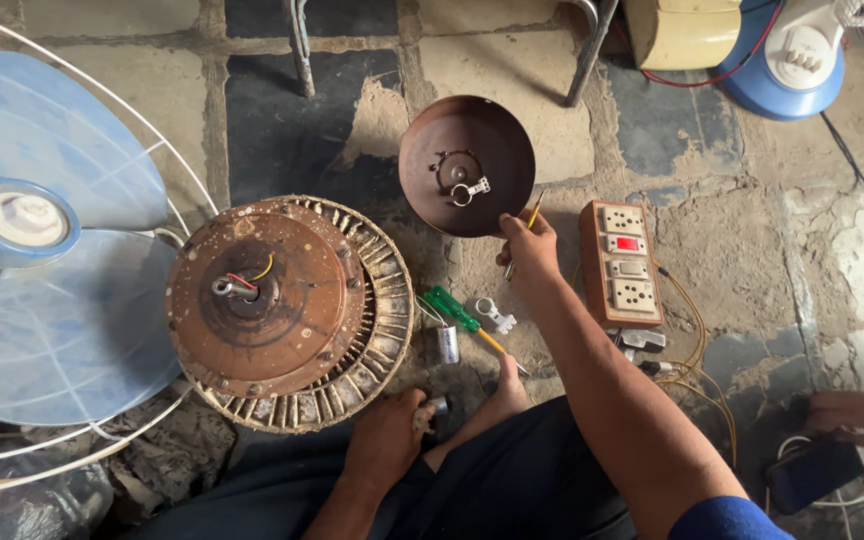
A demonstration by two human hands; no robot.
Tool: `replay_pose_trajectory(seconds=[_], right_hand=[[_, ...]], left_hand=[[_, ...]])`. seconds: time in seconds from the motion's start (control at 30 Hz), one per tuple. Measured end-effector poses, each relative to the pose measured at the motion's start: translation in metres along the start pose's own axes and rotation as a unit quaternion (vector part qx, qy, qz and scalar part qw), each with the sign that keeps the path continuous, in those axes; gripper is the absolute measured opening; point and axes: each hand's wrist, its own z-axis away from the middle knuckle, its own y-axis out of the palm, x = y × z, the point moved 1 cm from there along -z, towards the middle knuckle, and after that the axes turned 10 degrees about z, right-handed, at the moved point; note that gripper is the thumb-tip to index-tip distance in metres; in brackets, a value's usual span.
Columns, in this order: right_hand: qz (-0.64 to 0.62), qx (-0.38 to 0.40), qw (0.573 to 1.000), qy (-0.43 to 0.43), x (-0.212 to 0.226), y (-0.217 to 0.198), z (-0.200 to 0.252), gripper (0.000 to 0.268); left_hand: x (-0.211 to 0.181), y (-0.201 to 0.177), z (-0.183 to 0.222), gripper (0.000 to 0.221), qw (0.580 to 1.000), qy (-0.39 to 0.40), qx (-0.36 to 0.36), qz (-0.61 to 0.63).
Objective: The person sits on the floor and repairs a disassembled fan motor. They use a screwdriver to adjust components on the motor's central shaft, then use a hammer to tap a metal part into place. Finally, they connect wires to a capacitor and secure it to the motor assembly.
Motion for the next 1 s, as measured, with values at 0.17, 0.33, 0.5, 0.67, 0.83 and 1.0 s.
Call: replay_pose_trajectory(seconds=[0.17, 0.33, 0.5, 0.67, 0.83, 1.0], right_hand=[[0.033, -0.005, 0.999, 0.02, -0.01, 0.0, -0.001, 0.026], [0.051, -0.004, 0.998, 0.026, -0.015, 0.002, -0.007, 0.028], [0.046, 0.013, 0.998, 0.03, -0.015, -0.002, -0.002, 0.027], [0.284, 0.043, 0.958, 0.02, 0.007, -0.02, 0.003, 0.043], [0.613, -0.108, 0.774, -0.118, 0.085, -0.118, 0.023, 0.051], [0.26, -0.156, 0.942, -0.147, 0.094, -0.239, 0.139, 0.032]], left_hand=[[0.01, 0.007, -0.001, 0.02, 0.998, 0.037, -0.051, 0.015], [0.01, 0.008, -0.003, 0.022, 0.999, 0.019, -0.04, 0.006], [0.003, 0.006, -0.001, 0.03, 1.0, -0.008, 0.0, -0.01], [0.004, 0.007, -0.004, 0.043, 0.999, 0.0, 0.023, -0.028], [0.011, 0.012, -0.004, 0.033, 0.998, 0.032, -0.045, -0.024], [0.009, 0.008, -0.002, 0.04, 0.992, 0.096, -0.082, 0.001]])
